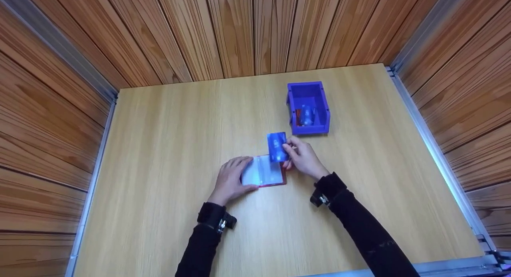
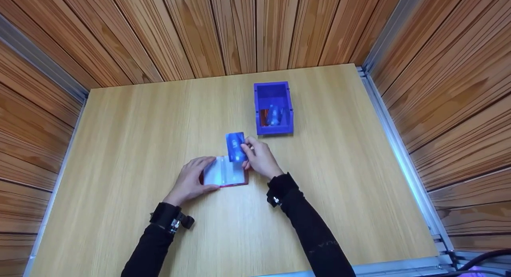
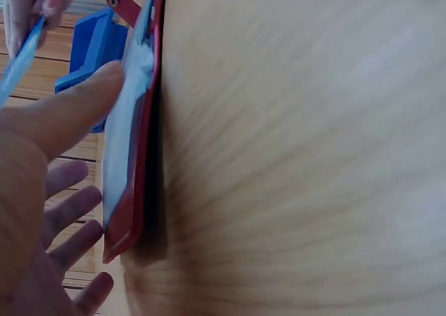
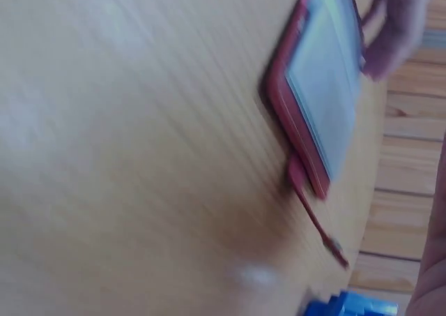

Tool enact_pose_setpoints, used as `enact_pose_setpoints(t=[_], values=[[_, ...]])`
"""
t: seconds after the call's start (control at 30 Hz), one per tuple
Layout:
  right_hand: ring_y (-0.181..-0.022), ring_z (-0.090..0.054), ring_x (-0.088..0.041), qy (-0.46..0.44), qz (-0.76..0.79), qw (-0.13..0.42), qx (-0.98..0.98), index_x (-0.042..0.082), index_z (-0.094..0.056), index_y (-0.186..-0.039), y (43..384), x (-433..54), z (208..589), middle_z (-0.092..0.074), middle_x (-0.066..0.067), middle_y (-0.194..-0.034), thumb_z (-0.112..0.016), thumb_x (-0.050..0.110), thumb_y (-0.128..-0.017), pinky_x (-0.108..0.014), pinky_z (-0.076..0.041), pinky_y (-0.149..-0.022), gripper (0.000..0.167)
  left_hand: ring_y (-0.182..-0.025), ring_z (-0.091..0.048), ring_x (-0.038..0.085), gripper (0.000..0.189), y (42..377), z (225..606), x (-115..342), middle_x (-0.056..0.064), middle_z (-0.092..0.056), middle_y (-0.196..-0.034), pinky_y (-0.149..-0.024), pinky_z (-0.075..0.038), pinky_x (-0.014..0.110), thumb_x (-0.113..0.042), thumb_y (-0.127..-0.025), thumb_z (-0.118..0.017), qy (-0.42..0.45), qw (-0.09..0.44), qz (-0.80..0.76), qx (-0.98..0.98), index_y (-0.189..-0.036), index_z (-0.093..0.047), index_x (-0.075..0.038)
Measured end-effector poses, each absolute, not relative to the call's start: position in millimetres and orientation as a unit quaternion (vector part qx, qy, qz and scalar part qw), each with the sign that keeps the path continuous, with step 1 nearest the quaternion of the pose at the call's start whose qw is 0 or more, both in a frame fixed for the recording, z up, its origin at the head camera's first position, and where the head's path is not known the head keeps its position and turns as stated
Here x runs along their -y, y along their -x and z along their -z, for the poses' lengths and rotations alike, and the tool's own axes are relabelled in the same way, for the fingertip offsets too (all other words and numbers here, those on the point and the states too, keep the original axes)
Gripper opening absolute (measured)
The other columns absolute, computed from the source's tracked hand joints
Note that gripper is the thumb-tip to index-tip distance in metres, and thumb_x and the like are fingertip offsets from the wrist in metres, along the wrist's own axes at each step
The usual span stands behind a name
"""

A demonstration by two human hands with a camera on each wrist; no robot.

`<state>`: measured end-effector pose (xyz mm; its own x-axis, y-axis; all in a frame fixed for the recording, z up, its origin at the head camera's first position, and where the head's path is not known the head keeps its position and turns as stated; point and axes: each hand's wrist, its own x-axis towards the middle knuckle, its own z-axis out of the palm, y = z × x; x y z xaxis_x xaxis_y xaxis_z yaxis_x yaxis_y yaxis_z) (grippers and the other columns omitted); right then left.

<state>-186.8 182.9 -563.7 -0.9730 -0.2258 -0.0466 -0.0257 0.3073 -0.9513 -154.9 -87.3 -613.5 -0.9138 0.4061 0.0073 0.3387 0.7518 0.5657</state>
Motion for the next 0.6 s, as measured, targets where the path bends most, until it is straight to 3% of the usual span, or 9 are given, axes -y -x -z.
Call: enact_pose_setpoints(t=[0.23, 0.47, 0.6], values=[[-0.068, -0.07, -0.032, 0.061, 0.585, 0.039, -0.808, -0.005, -0.053, -0.115, 202, -206, 552, -0.062, -0.015, -0.097, -0.054, 0.001, -0.105, -0.049, -0.063, -0.064, 0.012, -0.149, -0.039, 0.031, 0.09, 154, 616, 89, 0.008, -0.049, -0.157, -0.121, -0.034, 0.055, -0.045, -0.08, -0.088, -0.192, 0.081, -0.289, -0.934, -0.154, -0.05, -0.013], [-0.075, -0.068, -0.02, 0.011, 0.589, -0.002, -0.808, -0.011, -0.052, -0.124, 223, -237, 540, -0.059, -0.017, -0.103, -0.054, -0.003, -0.104, -0.031, -0.063, -0.068, 0.022, -0.149, -0.039, 0.031, 0.089, 156, 617, 90, 0.007, -0.049, -0.157, -0.121, -0.035, 0.054, -0.045, -0.08, -0.087, -0.195, 0.086, -0.282, -0.935, -0.154, -0.05, -0.013], [-0.072, -0.066, -0.014, -0.038, 0.582, -0.031, -0.812, -0.008, -0.047, -0.139, 234, -251, 531, -0.056, -0.011, -0.102, -0.053, -0.005, -0.102, -0.02, -0.059, -0.064, 0.037, -0.149, -0.039, 0.031, 0.088, 155, 617, 90, 0.006, -0.048, -0.158, -0.121, -0.035, 0.054, -0.046, -0.081, -0.087, -0.196, 0.087, -0.281, -0.935, -0.154, -0.05, -0.013]])
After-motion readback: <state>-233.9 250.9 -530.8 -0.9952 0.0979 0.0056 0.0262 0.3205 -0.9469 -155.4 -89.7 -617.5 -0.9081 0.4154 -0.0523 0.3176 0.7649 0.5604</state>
